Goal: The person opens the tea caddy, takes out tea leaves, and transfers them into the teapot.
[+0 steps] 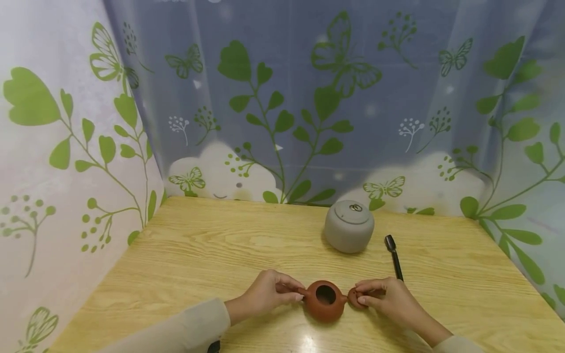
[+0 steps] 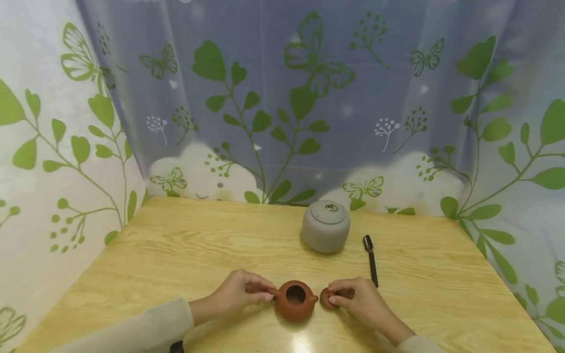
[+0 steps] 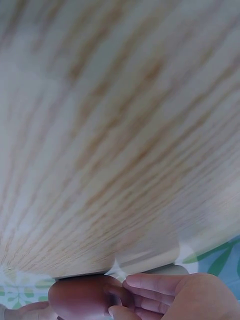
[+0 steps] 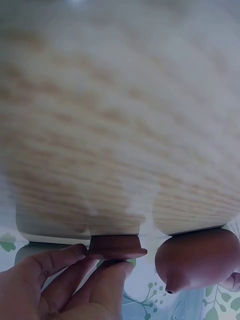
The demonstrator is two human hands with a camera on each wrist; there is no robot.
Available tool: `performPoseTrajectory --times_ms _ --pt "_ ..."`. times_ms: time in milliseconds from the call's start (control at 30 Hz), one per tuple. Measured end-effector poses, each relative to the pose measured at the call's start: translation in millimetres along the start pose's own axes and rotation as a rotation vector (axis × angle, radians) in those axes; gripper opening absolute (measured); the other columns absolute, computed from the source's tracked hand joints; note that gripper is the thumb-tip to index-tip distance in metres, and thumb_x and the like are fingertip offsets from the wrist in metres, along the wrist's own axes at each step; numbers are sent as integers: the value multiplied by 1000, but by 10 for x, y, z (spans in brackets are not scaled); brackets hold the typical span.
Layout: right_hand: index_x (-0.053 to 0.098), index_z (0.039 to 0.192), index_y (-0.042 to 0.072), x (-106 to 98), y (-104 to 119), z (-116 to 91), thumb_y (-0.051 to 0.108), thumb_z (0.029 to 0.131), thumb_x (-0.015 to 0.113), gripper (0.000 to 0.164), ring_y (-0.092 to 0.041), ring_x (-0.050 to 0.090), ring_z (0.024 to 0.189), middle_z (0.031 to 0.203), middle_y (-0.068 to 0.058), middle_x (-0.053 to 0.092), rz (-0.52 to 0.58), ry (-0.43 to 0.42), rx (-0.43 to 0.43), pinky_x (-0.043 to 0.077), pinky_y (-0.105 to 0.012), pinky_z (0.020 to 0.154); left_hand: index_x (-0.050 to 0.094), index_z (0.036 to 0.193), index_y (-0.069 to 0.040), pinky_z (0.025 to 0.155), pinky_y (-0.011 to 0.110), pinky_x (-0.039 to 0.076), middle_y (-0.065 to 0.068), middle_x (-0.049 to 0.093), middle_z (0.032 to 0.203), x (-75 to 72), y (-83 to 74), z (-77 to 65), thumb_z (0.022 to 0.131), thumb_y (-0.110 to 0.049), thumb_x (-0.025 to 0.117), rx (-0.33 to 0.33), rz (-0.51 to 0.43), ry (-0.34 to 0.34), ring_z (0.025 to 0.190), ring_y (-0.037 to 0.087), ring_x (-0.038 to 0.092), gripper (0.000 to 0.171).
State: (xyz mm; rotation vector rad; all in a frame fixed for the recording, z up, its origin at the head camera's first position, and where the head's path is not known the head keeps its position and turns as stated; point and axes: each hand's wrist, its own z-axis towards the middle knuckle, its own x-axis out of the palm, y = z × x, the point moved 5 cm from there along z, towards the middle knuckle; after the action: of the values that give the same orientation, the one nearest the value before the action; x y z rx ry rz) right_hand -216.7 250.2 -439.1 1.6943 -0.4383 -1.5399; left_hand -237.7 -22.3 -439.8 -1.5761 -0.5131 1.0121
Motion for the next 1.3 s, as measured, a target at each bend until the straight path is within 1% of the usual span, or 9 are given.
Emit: performPoseTrajectory --times_ms 167,300,433,533,667,800,1000,1167,1300 --pt "77 97 11 -7 -5 4 24 83 75 19 -19 68 97 110 -10 70 5 -1 -2 54 -17 73 76 99 -9 67 20 56 4 74 95 5 -9 8 86 -7 72 2 5 2 83 15 70 13" --pt "76 97 11 -9 -1 -2 22 84 75 18 -21 68 98 111 -11 70 18 -1 -7 54 -17 73 76 99 -8 68 20 56 4 74 95 8 -10 13 86 -8 72 9 12 4 82 11 70 14" --pt "74 103 7 -13 12 -11 23 84 75 25 -22 68 95 112 -14 69 36 4 -5 55 -19 73 76 100 -9 70 20 55 3 74 95 11 -3 18 86 -8 72 20 16 7 83 8 69 14" --pt "71 110 4 -47 26 -6 24 84 74 33 -24 69 92 112 -17 68 63 0 15 55 -21 72 76 101 -9 72 19 55 3 74 96 9 -10 15 86 -10 72 23 10 16 84 8 69 15" --pt "69 114 1 -154 76 26 25 86 73 37 -30 66 98 113 -16 68 55 -46 1 56 -26 77 75 106 -8 77 20 54 3 73 101 -20 -35 11 88 -19 71 33 28 34 91 9 69 21" --pt "68 117 3 -299 134 77 27 87 72 38 -35 62 107 116 -13 67 20 -107 2 54 -31 84 72 113 -7 84 23 53 1 71 109 -96 -47 41 91 -28 68 48 89 41 102 13 66 31" --pt "64 125 5 -501 203 144 28 90 69 42 -39 61 109 126 -18 61 31 -138 47 55 -40 85 65 124 -4 92 31 51 6 64 125 -249 -46 187 91 -31 68 46 126 13 119 24 58 43" --pt "60 129 5 -621 246 212 29 92 66 45 -44 59 110 132 -21 56 16 -154 24 55 -46 83 59 132 -7 97 40 49 7 57 135 -365 -92 368 90 -35 68 73 225 -27 128 29 50 51" --pt "59 131 5 -685 262 285 31 93 65 47 -47 56 114 135 -22 53 5 -187 -3 54 -49 85 59 133 -11 97 43 49 6 55 137 -447 -145 528 89 -36 70 105 297 -76 129 29 49 52"
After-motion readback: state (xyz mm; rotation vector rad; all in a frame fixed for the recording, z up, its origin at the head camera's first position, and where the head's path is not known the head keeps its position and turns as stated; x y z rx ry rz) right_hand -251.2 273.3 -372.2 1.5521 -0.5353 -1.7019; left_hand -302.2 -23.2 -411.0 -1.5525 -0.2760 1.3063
